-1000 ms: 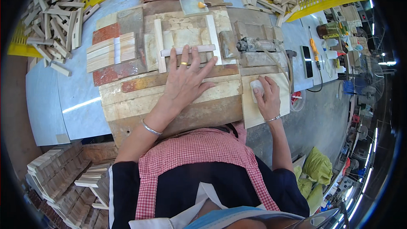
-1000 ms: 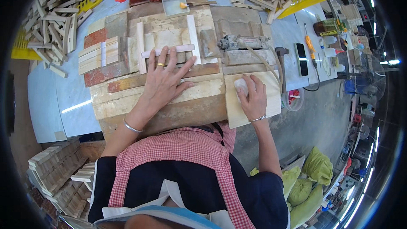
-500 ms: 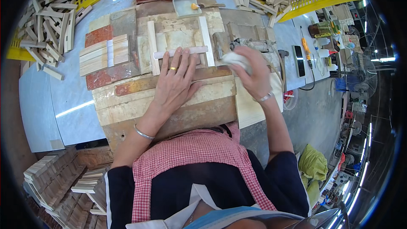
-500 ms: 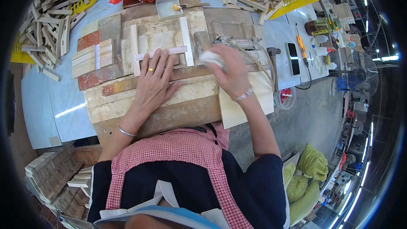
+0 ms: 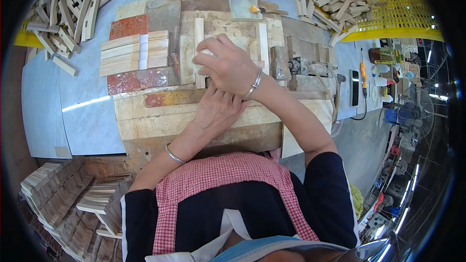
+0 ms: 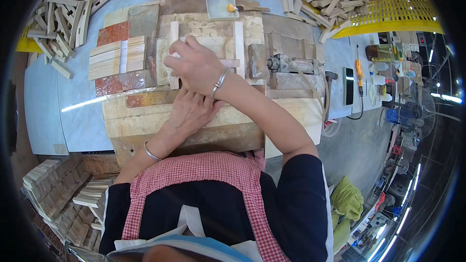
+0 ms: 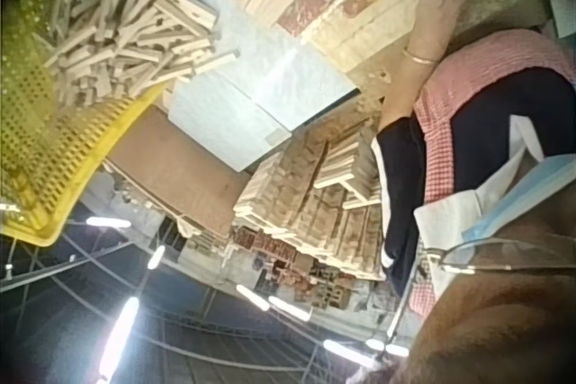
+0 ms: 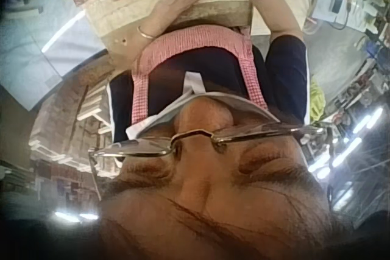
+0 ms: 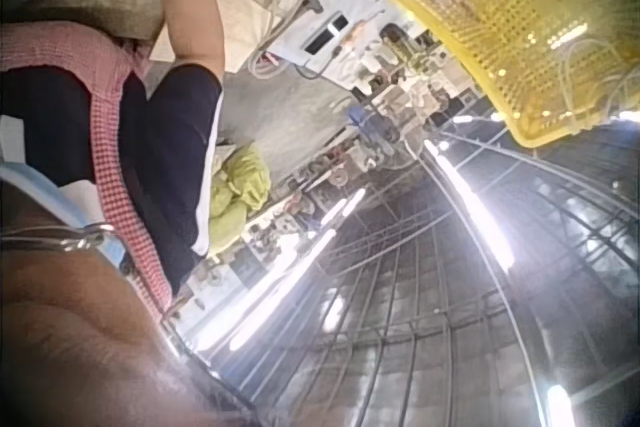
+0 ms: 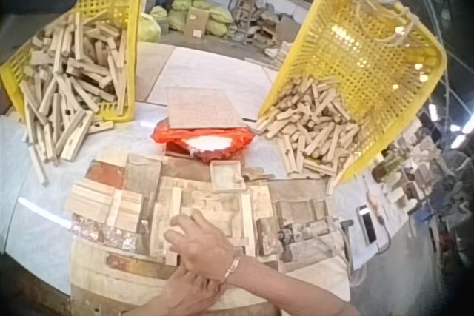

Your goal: The worker applies glue to wooden slats and assembles them into larger blocks using a hammer and jig.

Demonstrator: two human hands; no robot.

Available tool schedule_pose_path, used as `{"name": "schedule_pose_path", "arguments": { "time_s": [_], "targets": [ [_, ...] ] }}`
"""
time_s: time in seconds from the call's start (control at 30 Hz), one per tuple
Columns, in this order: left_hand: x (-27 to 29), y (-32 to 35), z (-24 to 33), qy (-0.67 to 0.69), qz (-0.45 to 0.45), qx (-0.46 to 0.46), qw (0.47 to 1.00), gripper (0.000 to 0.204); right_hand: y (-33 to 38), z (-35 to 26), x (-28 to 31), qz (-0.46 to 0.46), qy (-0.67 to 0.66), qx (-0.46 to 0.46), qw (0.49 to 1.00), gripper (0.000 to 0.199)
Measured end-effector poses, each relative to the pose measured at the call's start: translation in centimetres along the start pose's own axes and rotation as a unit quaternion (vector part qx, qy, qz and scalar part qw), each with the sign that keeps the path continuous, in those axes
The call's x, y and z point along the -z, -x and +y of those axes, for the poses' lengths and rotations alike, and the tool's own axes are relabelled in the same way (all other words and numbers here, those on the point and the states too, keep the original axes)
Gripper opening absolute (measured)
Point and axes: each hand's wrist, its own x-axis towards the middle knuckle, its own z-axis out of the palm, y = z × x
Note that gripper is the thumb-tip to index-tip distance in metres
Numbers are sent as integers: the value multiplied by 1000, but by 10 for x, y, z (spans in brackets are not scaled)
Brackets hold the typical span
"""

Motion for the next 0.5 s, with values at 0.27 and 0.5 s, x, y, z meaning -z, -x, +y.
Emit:
{"name": "schedule_pose_path", "arguments": {
  "time_s": [0.27,0.5],
  "targets": [
    [13,-13,-2,-38,30,-34,998,52,2,23,12,93,43,-96,990,20],
    [33,-48,-18,-38,53,-36,997,32,167,16,118,182,-79,-395,897,22]
  ]
}}
